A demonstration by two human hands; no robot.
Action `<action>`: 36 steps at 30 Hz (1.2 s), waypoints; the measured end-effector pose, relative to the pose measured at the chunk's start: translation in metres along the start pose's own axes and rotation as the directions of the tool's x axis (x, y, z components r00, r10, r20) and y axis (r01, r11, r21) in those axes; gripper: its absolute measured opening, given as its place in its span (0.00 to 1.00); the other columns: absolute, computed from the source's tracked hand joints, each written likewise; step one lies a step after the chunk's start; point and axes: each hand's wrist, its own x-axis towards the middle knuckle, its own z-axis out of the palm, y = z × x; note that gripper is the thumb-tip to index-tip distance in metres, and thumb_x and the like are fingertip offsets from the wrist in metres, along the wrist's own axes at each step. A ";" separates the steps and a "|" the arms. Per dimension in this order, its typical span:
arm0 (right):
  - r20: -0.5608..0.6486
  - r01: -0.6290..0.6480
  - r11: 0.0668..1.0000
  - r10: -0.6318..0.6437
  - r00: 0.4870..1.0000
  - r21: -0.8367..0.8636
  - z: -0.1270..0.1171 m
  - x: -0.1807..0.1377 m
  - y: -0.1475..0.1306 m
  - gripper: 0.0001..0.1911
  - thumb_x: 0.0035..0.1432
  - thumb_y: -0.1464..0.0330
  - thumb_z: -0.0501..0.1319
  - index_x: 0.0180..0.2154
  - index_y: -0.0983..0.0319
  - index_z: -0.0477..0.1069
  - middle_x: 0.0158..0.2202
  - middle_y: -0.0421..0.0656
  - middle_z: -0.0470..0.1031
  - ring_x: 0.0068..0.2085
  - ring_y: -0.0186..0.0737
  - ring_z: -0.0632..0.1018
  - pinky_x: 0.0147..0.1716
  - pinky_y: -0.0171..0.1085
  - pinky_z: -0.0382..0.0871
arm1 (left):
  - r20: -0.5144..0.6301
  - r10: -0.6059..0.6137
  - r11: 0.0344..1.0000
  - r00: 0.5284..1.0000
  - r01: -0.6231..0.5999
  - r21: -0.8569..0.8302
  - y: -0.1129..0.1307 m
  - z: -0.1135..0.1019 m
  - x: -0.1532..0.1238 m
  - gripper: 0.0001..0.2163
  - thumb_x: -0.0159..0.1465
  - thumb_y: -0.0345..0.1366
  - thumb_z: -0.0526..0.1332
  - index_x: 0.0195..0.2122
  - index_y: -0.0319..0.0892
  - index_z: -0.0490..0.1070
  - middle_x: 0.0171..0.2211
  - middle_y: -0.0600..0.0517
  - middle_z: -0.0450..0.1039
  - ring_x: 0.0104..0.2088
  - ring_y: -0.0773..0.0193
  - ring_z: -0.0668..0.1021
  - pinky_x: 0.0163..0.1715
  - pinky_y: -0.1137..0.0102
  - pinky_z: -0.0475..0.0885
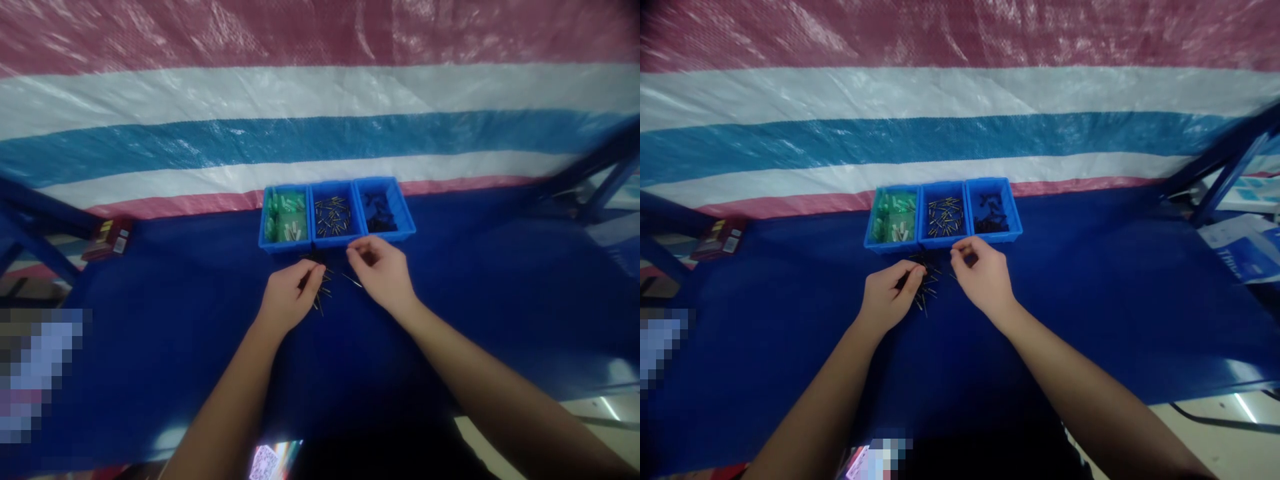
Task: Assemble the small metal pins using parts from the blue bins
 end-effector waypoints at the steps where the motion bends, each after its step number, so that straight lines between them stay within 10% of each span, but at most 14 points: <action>1: 0.052 0.026 0.997 -0.023 0.998 -0.072 -0.002 -0.001 -0.002 0.06 0.59 0.64 0.65 0.36 0.59 0.77 0.30 0.40 0.80 0.28 0.35 0.77 0.31 0.37 0.71 | -0.001 0.001 1.000 1.000 -0.001 -0.001 0.000 0.000 0.000 0.10 0.71 0.38 0.58 0.35 0.42 0.76 0.27 0.56 0.77 0.24 0.71 0.75 0.27 0.75 0.67; 13: 0.379 0.266 0.902 -0.127 0.917 -0.341 -0.006 -0.001 0.000 0.13 0.48 0.76 0.64 0.37 0.58 0.77 0.35 0.41 0.79 0.34 0.41 0.76 0.33 0.40 0.68 | 0.003 -0.008 1.000 1.000 0.008 0.005 -0.001 0.000 0.000 0.11 0.71 0.39 0.57 0.36 0.42 0.76 0.27 0.55 0.78 0.23 0.70 0.75 0.26 0.74 0.67; 24: 0.373 0.373 0.915 -0.297 0.879 -0.151 0.001 -0.006 -0.003 0.10 0.54 0.80 0.59 0.34 0.59 0.70 0.33 0.41 0.78 0.39 0.43 0.74 0.39 0.40 0.68 | -0.009 0.016 1.000 1.000 -0.016 0.000 0.001 0.000 0.000 0.10 0.71 0.38 0.58 0.34 0.42 0.76 0.25 0.56 0.74 0.23 0.71 0.74 0.27 0.75 0.67; 36: 0.278 0.207 0.959 -0.255 0.926 0.192 0.009 -0.014 -0.006 0.04 0.61 0.73 0.59 0.37 0.58 0.67 0.37 0.41 0.75 0.38 0.38 0.78 0.40 0.40 0.73 | -0.021 0.024 0.998 0.999 -0.025 -0.054 -0.002 0.004 -0.002 0.06 0.67 0.36 0.64 0.44 0.45 0.78 0.22 0.59 0.71 0.21 0.73 0.72 0.27 0.77 0.69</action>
